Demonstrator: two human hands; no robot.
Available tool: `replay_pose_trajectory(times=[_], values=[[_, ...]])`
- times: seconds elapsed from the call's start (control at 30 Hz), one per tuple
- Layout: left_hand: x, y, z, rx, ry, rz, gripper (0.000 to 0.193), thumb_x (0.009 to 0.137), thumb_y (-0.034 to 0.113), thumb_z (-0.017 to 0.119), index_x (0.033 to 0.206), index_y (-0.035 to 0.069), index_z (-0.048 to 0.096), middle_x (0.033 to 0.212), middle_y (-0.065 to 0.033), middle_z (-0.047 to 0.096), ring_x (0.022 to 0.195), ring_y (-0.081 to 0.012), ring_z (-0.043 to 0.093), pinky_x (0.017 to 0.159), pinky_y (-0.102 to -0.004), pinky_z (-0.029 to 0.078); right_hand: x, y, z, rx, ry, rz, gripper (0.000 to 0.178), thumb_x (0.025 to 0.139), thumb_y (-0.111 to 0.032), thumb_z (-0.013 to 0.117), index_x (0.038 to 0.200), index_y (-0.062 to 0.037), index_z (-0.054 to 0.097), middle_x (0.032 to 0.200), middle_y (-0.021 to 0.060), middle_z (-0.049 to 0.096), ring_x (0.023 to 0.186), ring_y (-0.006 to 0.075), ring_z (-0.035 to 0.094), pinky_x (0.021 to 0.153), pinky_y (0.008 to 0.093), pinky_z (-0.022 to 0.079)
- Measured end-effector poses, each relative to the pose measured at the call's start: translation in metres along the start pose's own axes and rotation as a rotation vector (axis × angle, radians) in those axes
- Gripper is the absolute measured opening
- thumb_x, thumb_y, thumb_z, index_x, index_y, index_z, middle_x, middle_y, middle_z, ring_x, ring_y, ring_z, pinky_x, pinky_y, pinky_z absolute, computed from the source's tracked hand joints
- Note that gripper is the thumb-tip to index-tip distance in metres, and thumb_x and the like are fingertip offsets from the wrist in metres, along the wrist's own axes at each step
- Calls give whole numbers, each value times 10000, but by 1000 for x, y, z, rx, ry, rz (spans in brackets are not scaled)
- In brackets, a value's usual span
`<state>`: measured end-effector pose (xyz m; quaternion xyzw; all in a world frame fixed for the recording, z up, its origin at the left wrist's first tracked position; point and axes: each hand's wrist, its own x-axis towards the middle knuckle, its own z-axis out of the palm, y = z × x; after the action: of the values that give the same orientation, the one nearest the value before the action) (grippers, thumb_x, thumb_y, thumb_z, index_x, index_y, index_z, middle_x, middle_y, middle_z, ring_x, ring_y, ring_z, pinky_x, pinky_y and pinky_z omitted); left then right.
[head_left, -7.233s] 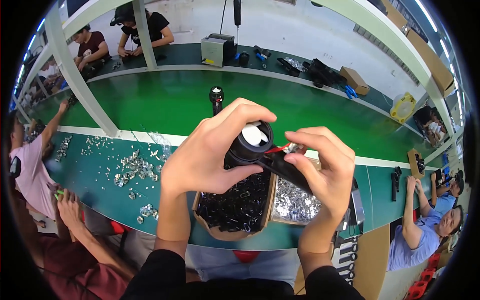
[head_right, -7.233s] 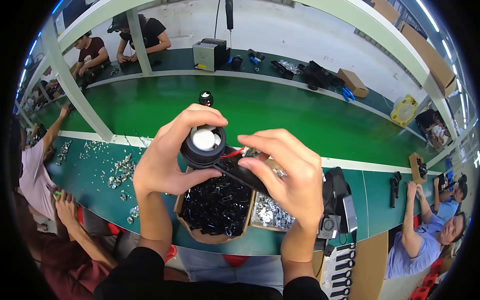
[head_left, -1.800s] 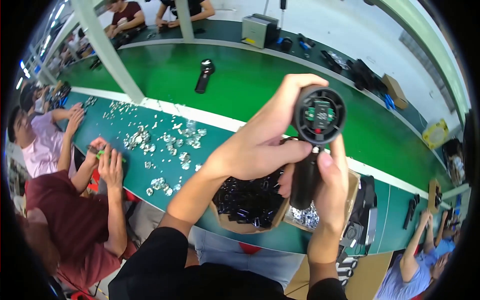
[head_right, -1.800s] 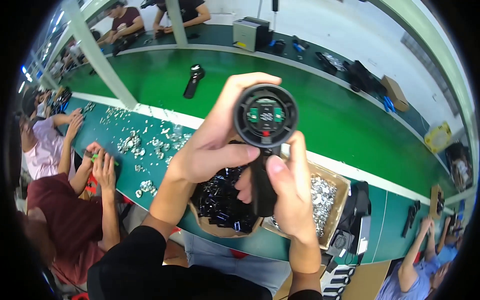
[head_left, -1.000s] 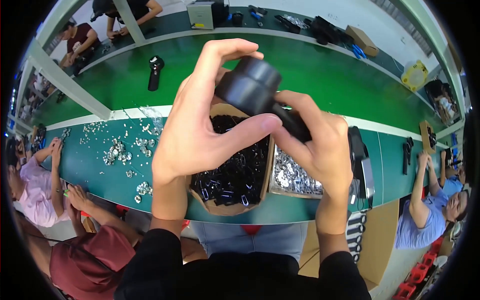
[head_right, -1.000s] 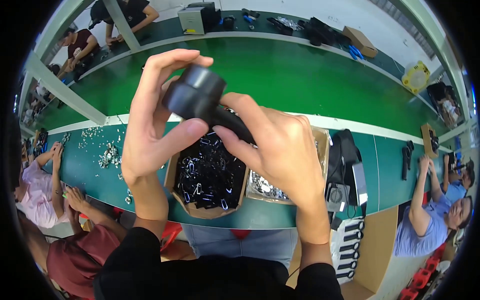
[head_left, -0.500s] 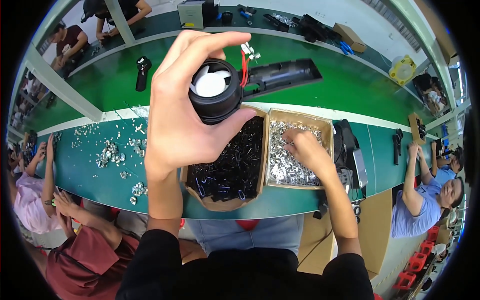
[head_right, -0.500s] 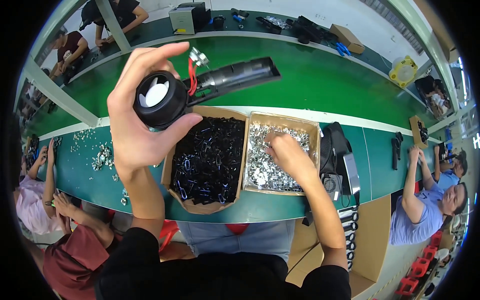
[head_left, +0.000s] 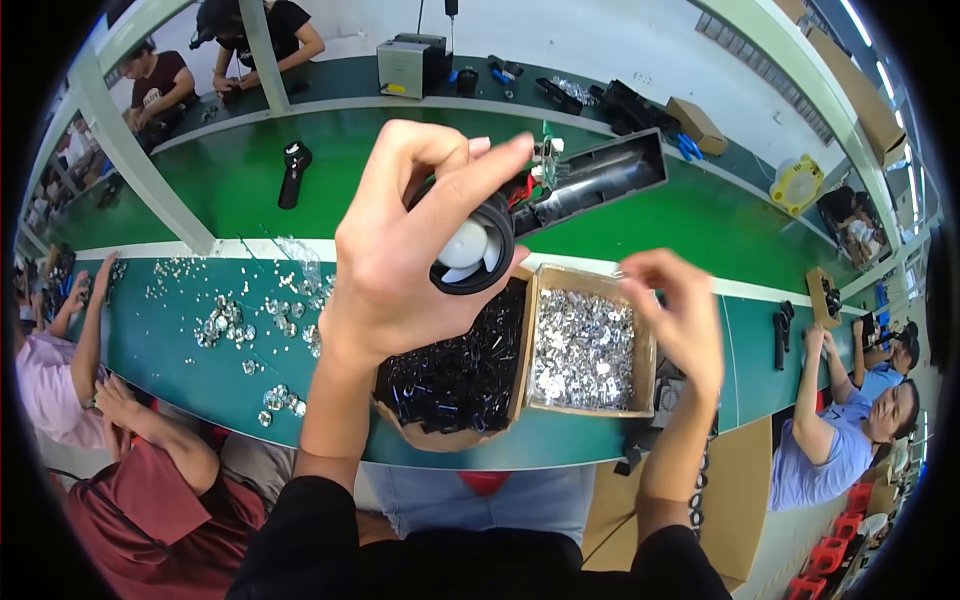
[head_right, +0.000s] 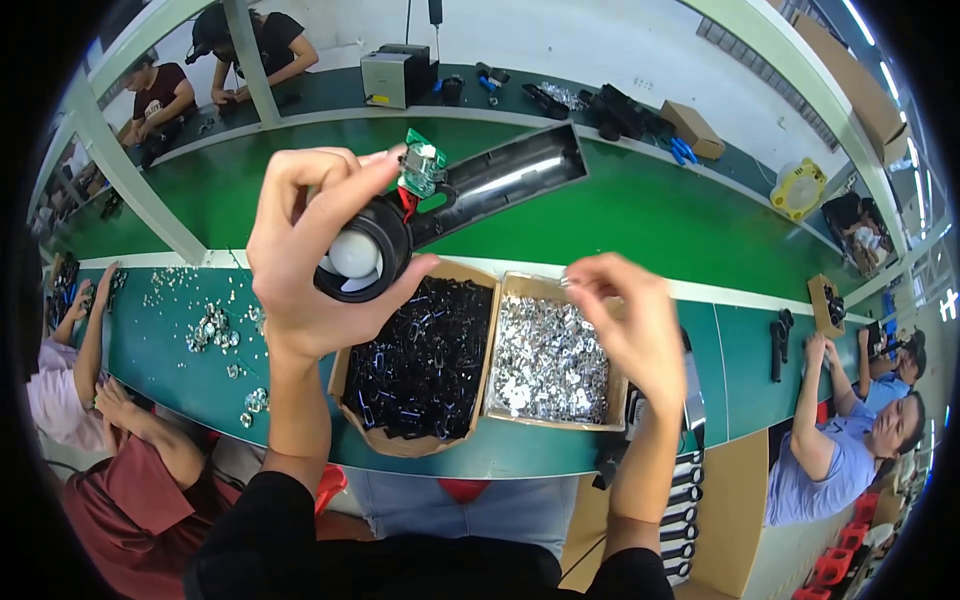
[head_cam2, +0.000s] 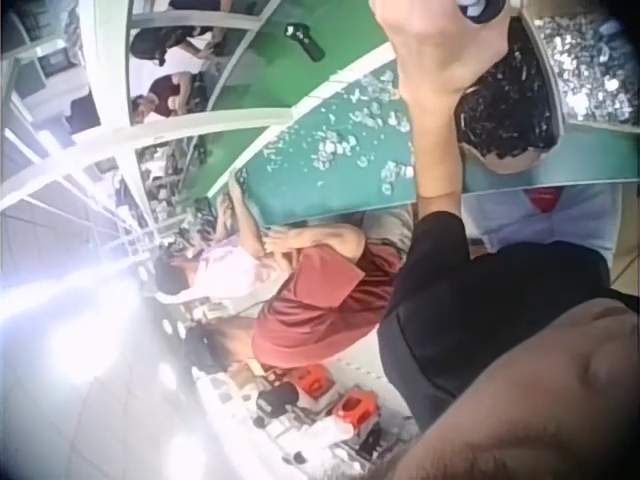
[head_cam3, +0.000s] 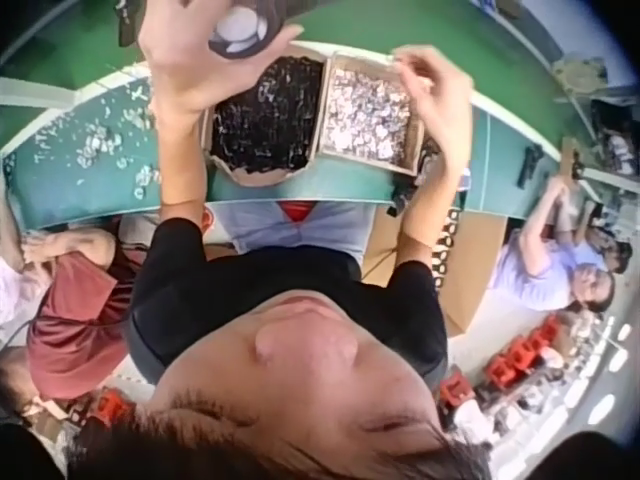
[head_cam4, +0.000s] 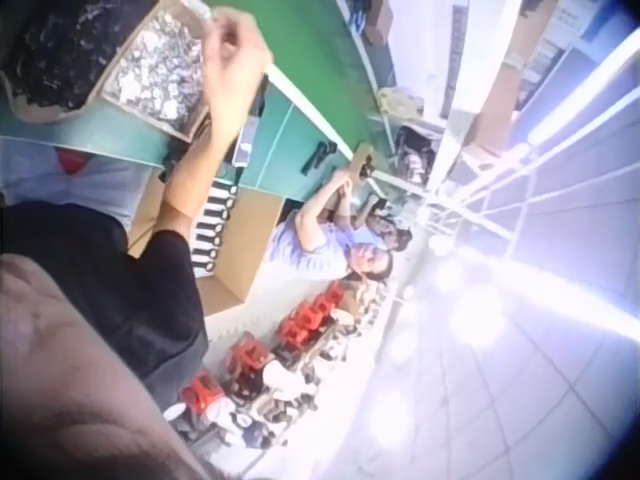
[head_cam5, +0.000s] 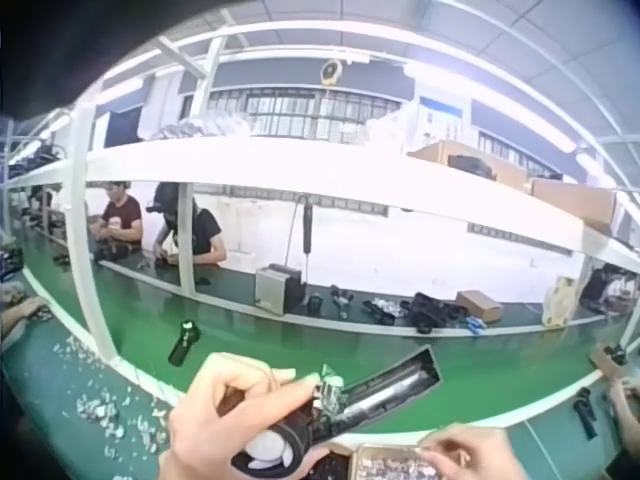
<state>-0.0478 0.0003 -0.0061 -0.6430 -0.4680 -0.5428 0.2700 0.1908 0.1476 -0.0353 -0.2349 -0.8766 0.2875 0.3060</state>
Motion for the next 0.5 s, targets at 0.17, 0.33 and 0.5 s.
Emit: replay_pose_trajectory(times=[0.17, 0.33, 0.5], values=[[3, 1, 7, -151, -42, 2, 474, 490, -27, 857, 925, 23, 674, 930, -98, 475, 845, -246, 536, 895, -458, 568, -12, -45, -22, 220, 517, -388, 273, 685, 153, 764, 919, 37, 687, 874, 164, 690, 818, 213, 665, 728, 305, 539], [4, 7, 16, -226, -100, -41, 443, 491, -31, 854, 896, 30, 685, 918, -90, 464, 867, -252, 541, 906, -461, 560, -2, -65, 4, 204, 539, -451, 258, 650, 164, 730, 878, 44, 737, 875, 196, 711, 781, 256, 687, 699, 305, 549], [4, 10, 9, -147, -236, 64, 380, 439, 31, 798, 812, 54, 733, 898, -79, 452, 869, -269, 550, 926, -520, 544, 10, -69, 13, 45, 457, -511, 234, 636, 136, 741, 849, 39, 735, 864, 151, 722, 727, 256, 678, 645, 297, 540]])
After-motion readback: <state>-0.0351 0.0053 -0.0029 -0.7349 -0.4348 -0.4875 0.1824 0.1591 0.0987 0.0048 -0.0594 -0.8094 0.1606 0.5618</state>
